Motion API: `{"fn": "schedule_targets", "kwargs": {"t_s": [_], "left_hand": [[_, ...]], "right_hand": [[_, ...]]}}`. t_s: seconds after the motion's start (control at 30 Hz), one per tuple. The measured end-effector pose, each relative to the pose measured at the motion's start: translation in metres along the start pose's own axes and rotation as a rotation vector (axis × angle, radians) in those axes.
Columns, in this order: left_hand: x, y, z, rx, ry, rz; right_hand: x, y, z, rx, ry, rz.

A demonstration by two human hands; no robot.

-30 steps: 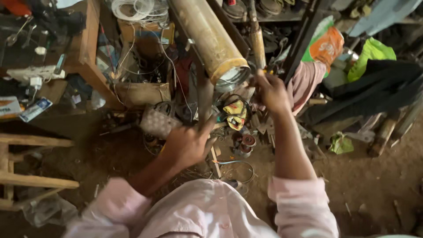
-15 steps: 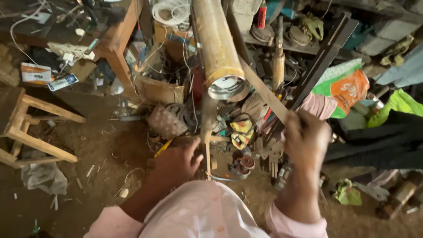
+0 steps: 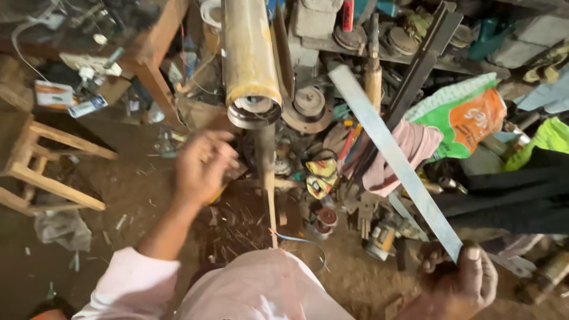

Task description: The person works on a cylindrical submersible pump motor clamped in a frame, tucking white winding wires into the open end and using a thin stick to press components inside. They then use a red-handled screwdriver on the motor end and press a metal end cap into place by hand.

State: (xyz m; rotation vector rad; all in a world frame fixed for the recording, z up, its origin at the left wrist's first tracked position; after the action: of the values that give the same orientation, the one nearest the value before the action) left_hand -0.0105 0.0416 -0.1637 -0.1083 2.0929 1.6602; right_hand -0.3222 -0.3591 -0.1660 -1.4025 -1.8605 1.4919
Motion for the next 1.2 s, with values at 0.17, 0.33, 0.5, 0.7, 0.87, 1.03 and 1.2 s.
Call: {"fn": "schedule_targets", "kwargs": {"t_s": [0.17,0.33,0.5,0.7,0.87,1.03,1.2], "left_hand": [[-0.082,-0.066,0.09,0.138,0.332,0.193],[-0.114,-0.014,0.087,-0.368,0.376,-0.438],[-0.069,0.034,0.008,0.018,-0.3,-0.272],[-0.076,0.086,-0.022,0.647,-0.817,-0.065],[-0.134,0.069,0.074,0.539,-0.599,-0.115],[-0.153,0.014,0.162,0.387,-0.227,0.048],[-0.143,0.001,0.194,0.288,-0.114,0.037]], "right_hand": [[0.014,0.113,0.016,-0.022,-0.213,-0.542],[0.033,0.141,-0.07,0.18,-0.572,-0.299],[0.059,0.112,-0.171,0.24,-0.454,-0.371],[0.094,0.042,-0.325,0.741,-1.102,0.531],[0.031,0.021,-0.328,0.936,-0.383,0.654],[0.017,0.071,-0.359,1.181,-0.604,0.748],[0.018,0.079,-0.37,1.133,-0.602,0.878]]}}
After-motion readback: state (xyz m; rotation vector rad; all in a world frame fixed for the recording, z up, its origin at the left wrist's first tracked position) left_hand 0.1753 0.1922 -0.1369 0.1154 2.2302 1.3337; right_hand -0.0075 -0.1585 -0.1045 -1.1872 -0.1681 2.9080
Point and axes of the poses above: each hand's wrist, its own x-axis away from the middle knuckle, its own z-axis out of the back of the hand, y = z × x, the point moved 8 cm from there along -x, towards the middle knuckle, and after that the axes turned 5 degrees about x, right-handed, at the moved point
